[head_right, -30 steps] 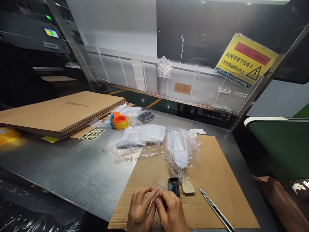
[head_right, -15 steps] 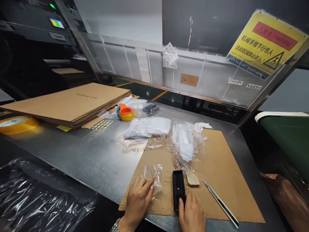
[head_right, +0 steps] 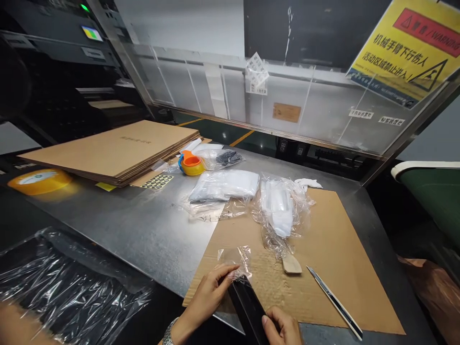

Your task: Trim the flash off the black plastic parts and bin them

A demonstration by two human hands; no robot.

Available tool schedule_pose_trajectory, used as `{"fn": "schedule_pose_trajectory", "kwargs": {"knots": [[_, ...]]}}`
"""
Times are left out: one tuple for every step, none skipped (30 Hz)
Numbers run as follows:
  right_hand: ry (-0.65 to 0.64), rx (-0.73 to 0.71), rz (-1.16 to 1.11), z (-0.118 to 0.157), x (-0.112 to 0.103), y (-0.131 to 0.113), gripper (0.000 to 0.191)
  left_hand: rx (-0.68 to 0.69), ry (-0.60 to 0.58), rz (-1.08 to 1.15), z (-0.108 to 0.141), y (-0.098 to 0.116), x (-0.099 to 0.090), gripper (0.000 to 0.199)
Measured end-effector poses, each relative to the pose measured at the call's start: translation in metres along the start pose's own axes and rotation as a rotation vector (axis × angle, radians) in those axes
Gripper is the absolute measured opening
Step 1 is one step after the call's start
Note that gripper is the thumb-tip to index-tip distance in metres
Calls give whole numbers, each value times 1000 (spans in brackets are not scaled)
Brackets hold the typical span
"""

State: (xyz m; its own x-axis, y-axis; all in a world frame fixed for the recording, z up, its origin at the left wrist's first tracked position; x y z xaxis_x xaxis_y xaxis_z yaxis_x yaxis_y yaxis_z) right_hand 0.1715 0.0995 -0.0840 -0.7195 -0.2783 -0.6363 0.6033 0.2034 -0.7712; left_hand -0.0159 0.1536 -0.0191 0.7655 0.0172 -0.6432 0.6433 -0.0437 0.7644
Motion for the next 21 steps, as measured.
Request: {"fn": "schedule_pose_trajectory", "kwargs": {"knots": [[40, 8, 27, -1, -3, 2, 42, 4, -8, -3, 2, 0, 1, 24], [77, 15, 54, -1, -5, 3, 40, 7, -11, -10, 5, 1, 3, 23], [113, 21, 84, -1, -6, 3, 38, 4, -6, -16, 8, 1, 4, 24], [149, 22, 115, 0, -6, 2, 36, 6, 8, -31, 11, 3, 4, 25], [180, 17, 144, 0, -5, 0, 35, 21, 33, -70, 14, 7, 4, 26], [205, 6, 171, 1, -3, -4, 34, 48, 64, -126, 18, 13, 4, 27], [223, -13, 192, 1, -1, -8, 34, 83, 94, -190, 21, 19, 4, 27], [233, -37, 208, 0, 1, -14, 34, 121, 117, -249, 24, 27, 3, 26], [243, -61, 219, -1, 2, -19, 35, 172, 120, -297, 28, 36, 4, 25], [242, -89, 222, -3, 2, -24, 35, 242, 94, -328, 32, 45, 7, 23], [231, -108, 213, -7, 2, -29, 36, 322, 50, -335, 37, 55, 11, 22], [212, -117, 195, -11, 1, -32, 37, 403, 7, -335, 43, 65, 13, 20], [193, -114, 178, -16, -1, -36, 38, 472, -17, -344, 48, 73, 13, 19], [184, -101, 176, -20, -4, -39, 40, 511, -16, -356, 52, 78, 11, 19], [183, -82, 203, -25, -9, -43, 40, 510, 8, -368, 52, 81, 6, 20], [187, -63, 266, -30, -15, -48, 40, 476, 45, -375, 50, 80, -1, 21], [193, -49, 362, -34, -22, -56, 40, 435, 75, -379, 47, 78, -8, 22], [186, -51, 466, -39, -27, -66, 40, 404, 88, -380, 44, 77, -13, 23], [166, -69, 550, -44, -32, -78, 40, 384, 96, -377, 41, 76, -18, 23], [138, -105, 596, -50, -35, -91, 40, 365, 107, -373, 38, 76, -25, 23], [104, -157, 593, -55, -38, -105, 40, 339, 121, -366, 34, 75, -33, 23]]}}
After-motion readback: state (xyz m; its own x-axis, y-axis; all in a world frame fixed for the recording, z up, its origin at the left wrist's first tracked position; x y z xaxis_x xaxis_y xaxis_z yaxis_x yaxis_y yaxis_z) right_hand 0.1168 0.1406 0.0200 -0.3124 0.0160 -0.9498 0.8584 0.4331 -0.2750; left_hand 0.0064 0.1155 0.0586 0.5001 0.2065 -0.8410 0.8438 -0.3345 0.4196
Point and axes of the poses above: each hand's wrist, its own z-axis away from the middle knuckle, its own x-axis out of the palm, y = z × x, the point moved 10 cm from there along -z, towards the middle knuckle, and after that the axes turned 10 degrees about -x, right-handed, at the moved point
